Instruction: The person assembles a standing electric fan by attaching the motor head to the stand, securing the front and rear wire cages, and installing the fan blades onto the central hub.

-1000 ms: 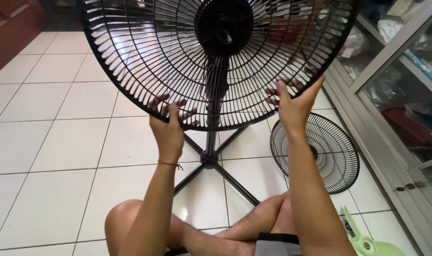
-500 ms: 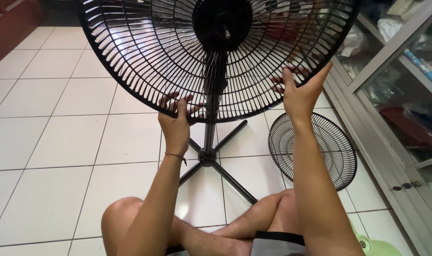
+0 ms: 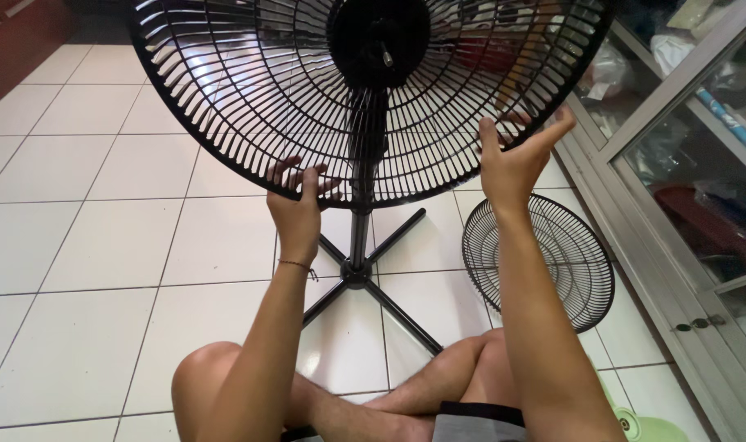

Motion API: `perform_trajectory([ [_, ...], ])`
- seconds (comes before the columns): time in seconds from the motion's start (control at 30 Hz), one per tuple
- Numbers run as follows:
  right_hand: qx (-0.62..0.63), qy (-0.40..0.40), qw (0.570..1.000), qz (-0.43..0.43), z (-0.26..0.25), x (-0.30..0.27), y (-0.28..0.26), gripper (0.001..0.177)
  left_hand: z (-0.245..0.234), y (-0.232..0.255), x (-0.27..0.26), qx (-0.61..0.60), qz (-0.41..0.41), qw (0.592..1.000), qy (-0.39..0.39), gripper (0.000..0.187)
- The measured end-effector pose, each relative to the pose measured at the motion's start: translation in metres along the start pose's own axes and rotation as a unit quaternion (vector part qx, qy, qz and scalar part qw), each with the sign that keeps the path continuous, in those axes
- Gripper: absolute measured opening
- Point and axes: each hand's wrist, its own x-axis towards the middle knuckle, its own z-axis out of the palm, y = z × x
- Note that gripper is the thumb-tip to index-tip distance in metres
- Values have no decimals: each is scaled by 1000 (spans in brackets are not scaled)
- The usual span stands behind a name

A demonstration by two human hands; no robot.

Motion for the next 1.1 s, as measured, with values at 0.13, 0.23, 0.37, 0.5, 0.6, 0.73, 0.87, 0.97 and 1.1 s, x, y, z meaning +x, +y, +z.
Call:
perform_trajectory([
  [0.13,-142,92,971,-167,-7,-6,-14,94,-8,0,2,-31,16,999,-32,37],
  [0.23,-165,93,944,-269,-4,-11,-32,80,-17,-8,2,-39,-2,998,-44,45],
  [0.37,-108,-69,949,-288,23,-12,-64,56,-32,-38,-5,-4,84,988,-133,74],
  [0.5,-123,-107,917,-364,48,13,-100,70,-35,-75,-4,272,178,931,-166,116],
  [0.6,-133,-142,899,-393,57,32,-120,71,-34,-103,8,396,236,870,-174,110],
  [0.73,-133,-166,893,-396,67,45,-132,60,-24,-149,32,363,223,881,-206,77],
  [0.87,-114,-154,904,-383,76,44,-131,53,-16,-200,48,423,329,825,-180,50],
  [0.97,-133,-129,920,-345,80,43,-130,53,-19,-231,50,405,339,834,-159,53],
  [1.1,-170,-104,894,-401,80,36,-130,52,-26,-256,48,534,450,706,-116,46],
])
